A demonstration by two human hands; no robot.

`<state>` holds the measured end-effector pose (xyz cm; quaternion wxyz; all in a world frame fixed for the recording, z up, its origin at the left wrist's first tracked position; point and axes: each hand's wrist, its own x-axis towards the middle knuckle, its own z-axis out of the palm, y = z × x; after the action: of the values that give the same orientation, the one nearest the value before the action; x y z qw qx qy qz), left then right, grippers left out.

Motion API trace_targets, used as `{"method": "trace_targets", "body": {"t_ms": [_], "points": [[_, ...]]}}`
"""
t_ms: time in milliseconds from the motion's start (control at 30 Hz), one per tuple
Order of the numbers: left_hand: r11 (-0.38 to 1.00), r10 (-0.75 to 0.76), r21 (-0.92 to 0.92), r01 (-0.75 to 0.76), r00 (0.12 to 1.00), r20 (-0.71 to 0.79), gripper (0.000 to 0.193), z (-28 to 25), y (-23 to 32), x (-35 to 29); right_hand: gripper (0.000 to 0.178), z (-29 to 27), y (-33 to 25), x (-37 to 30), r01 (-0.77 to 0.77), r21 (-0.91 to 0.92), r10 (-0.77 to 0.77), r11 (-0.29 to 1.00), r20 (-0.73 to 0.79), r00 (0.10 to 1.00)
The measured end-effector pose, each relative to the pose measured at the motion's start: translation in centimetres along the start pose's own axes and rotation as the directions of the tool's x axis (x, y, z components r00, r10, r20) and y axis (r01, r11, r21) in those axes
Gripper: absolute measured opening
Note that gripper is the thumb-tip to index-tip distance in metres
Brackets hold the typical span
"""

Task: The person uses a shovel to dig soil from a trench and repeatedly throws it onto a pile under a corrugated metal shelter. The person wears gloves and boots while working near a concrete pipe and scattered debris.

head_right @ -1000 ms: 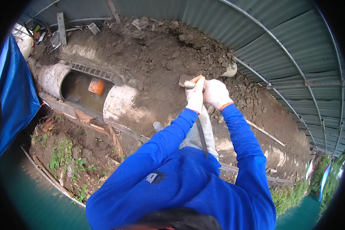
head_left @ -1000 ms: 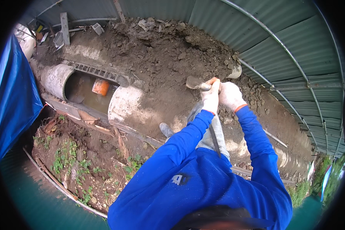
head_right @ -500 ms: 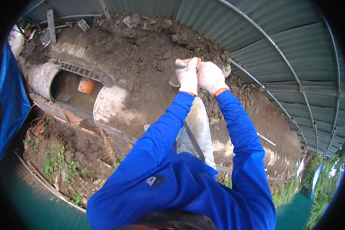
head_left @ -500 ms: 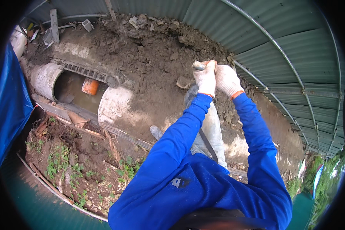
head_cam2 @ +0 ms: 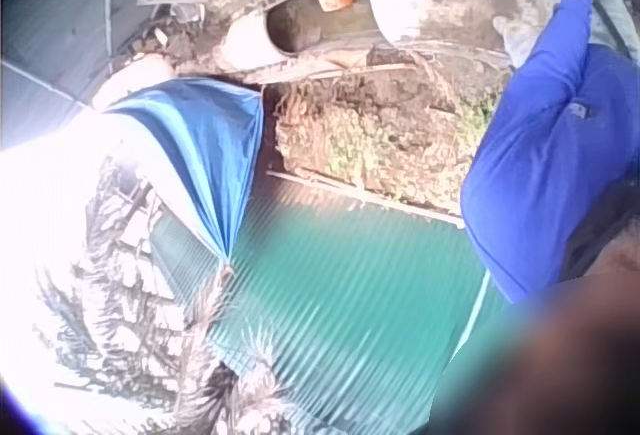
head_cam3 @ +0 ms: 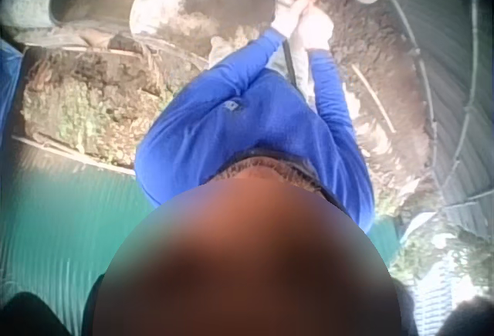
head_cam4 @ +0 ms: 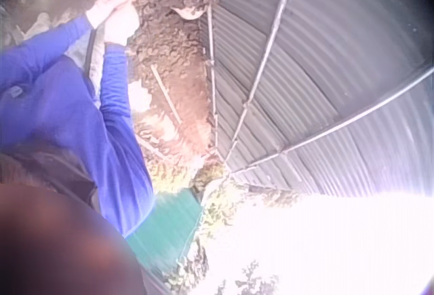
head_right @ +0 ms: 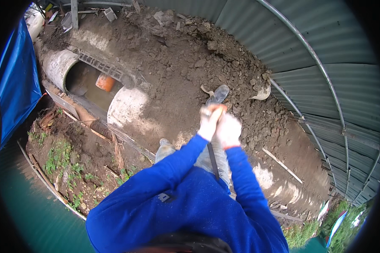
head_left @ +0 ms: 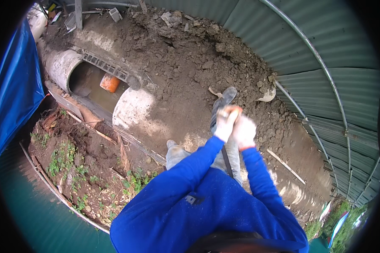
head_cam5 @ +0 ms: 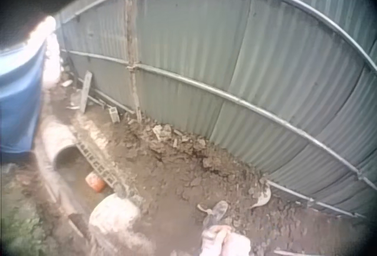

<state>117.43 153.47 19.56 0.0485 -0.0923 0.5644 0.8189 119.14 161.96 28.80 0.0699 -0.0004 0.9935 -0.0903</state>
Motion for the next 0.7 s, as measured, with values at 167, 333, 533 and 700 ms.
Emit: {"method": "trace_targets", "body": {"t_ms": [167, 333, 533, 700], "points": [[0.860, -0.510, 0.038, 0.510, 0.860, -0.001, 0.039, -7.6, -5.4, -13.9, 0.057, 7.4, -2.7, -11.9, -0.106, 0.050, 0.079, 0.993, 0.388, 0.918], [0.884, -0.452, -0.161, 0.439, 0.890, -0.053, 0.045, -7.7, -4.2, -12.6, 0.062, 6.8, -2.7, -9.1, -0.042, 0.047, 0.020, 0.998, 0.398, 0.917], [0.810, -0.386, -0.529, 0.253, 0.909, -0.156, 0.013, -4.8, -1.3, 1.8, 0.034, 3.4, -3.4, 4.2, 0.104, 0.227, -0.163, 0.968, 0.261, 0.951], [0.790, -0.577, -0.395, 0.469, 0.786, -0.221, 0.021, -9.7, -4.0, 7.5, 0.033, 9.6, -6.8, 6.8, 0.134, -0.066, -0.111, 0.989, 0.275, 0.955]]}}
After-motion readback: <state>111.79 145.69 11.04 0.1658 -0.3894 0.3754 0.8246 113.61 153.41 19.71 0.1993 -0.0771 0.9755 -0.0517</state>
